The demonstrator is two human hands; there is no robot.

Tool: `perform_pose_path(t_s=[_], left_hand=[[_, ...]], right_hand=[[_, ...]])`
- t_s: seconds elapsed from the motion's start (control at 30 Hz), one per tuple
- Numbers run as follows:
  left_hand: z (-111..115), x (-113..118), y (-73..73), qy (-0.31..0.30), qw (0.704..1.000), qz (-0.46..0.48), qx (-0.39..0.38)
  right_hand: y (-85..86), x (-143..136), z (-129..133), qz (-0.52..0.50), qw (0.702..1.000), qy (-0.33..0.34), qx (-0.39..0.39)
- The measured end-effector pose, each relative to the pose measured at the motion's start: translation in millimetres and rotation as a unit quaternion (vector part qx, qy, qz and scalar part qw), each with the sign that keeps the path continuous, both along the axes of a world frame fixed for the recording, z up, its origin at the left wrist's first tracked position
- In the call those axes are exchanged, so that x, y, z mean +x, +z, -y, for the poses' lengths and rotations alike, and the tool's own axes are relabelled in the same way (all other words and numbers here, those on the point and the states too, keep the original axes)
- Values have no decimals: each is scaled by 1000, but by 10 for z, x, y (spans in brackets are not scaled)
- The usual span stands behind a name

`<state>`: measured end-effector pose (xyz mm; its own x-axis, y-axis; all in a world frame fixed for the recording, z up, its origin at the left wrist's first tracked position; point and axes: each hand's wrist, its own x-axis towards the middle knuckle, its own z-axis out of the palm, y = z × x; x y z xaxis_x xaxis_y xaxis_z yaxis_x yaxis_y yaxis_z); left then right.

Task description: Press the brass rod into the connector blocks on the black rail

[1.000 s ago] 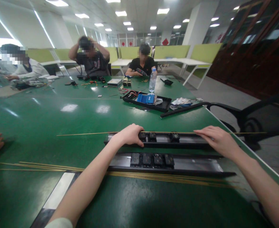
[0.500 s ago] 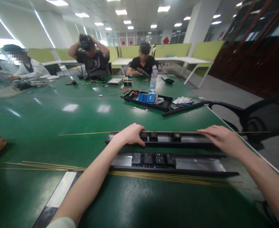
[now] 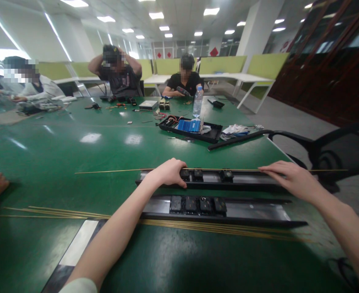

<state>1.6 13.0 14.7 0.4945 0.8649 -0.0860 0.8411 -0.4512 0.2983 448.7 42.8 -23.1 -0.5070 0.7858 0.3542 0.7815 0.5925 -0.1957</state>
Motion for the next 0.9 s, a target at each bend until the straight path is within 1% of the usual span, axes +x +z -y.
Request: perform_pose_path(t_s=[0.37, 0.63, 0.9], left_hand=[[-4, -13, 4, -5, 1000, 3, 4], [-7, -18, -8, -5, 1000, 3, 6], [11, 0, 22, -1, 1000, -4, 4]], right_hand=[[43, 26, 0, 5, 1000, -15, -17], [19, 134, -38, 15, 999, -24, -39], [7, 189, -62, 20, 998, -40, -43]])
